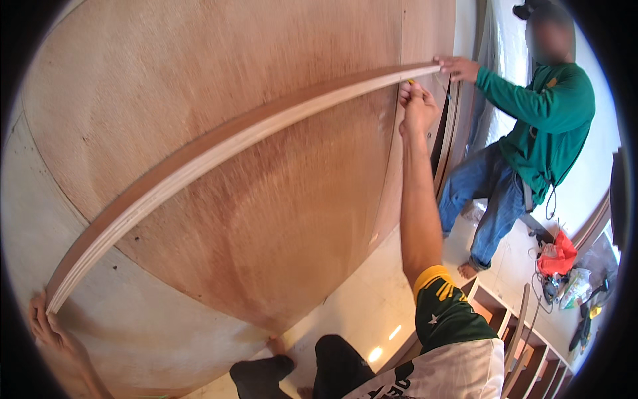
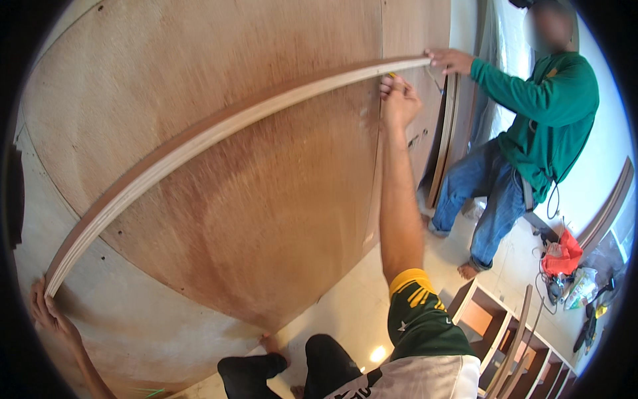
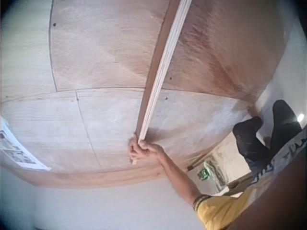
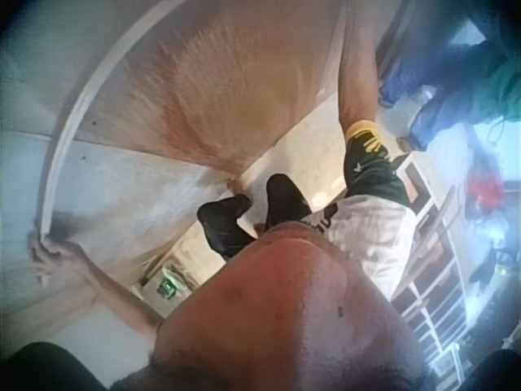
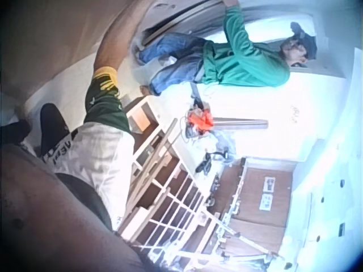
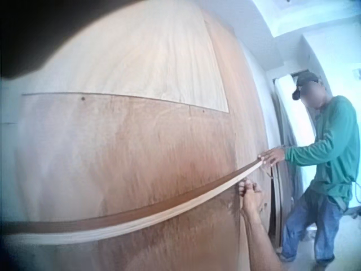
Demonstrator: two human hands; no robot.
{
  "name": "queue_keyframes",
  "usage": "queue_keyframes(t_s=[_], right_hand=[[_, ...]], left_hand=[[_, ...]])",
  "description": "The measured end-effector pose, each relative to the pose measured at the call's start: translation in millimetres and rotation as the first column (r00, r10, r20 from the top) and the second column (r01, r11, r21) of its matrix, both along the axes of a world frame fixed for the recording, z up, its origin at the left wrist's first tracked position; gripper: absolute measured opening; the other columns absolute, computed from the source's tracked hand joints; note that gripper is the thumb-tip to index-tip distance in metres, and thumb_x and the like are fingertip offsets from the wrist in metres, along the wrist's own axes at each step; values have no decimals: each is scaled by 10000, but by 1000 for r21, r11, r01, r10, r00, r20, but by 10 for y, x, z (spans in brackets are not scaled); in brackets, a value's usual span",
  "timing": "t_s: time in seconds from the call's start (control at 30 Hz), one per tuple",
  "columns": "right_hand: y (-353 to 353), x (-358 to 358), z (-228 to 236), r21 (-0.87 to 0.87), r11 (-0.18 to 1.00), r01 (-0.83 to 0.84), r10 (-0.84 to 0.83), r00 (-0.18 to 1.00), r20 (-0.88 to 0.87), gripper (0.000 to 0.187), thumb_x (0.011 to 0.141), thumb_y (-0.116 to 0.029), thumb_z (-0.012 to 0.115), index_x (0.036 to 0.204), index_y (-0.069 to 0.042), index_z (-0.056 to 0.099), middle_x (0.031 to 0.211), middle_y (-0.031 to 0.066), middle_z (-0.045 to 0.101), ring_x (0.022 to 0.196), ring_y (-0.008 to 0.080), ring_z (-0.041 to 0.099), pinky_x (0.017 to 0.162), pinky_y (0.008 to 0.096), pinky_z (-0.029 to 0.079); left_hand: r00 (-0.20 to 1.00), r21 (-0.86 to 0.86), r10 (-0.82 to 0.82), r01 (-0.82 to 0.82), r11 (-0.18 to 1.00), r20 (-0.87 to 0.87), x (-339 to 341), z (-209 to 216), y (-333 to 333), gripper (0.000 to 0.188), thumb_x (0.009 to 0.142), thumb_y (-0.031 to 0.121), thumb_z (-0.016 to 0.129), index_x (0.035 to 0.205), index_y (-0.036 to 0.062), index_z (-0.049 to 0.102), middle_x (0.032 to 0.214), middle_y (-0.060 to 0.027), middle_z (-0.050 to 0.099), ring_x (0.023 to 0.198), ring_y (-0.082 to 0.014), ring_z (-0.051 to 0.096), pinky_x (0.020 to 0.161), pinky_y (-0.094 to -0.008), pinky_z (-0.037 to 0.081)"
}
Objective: The person assembles a wooden shelving unit by using a pencil to mark measurements on a wall panel and then fitting several wooden panels and strips into a large pre-built frame on the floor.
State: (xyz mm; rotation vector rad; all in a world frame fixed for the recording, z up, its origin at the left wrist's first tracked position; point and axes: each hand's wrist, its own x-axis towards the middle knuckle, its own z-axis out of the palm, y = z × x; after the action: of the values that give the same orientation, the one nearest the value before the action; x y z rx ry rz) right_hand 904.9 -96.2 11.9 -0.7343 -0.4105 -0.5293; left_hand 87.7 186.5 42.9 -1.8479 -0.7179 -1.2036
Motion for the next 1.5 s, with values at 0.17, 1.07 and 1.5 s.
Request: queue_keyframes(t_s=[0.17,1.07,1.5], right_hand=[[450,-1530,-3,-126,984,127,-121,991,55,221,1035,-117,622,1151,61,682,844,75,720,670,96,628,606,213,508],[1337,-4436,-75,-142,984,108,-88,986,141,258,1038,-134,601,1159,64,713,1035,185,755,861,218,730,780,318,598],[1729,-5600,-33,32,947,-319,304,926,225,134,1014,-17,589,1131,23,641,915,113,725,798,143,706,716,277,563]], left_hand=[[1000,48,1,-1,999,-3,52,26,-35,426,1119,317,413,1327,59,681,1319,-135,647,1251,-302,559,1075,-433,373],[937,145,-232,199,969,260,589,25,-184,237,865,495,747,992,304,806,1058,69,606,1128,-199,428,994,-448,225],[989,119,-120,110,987,86,382,122,-143,323,1028,385,580,1230,208,758,1159,-57,706,1115,-247,628,997,-434,405]])
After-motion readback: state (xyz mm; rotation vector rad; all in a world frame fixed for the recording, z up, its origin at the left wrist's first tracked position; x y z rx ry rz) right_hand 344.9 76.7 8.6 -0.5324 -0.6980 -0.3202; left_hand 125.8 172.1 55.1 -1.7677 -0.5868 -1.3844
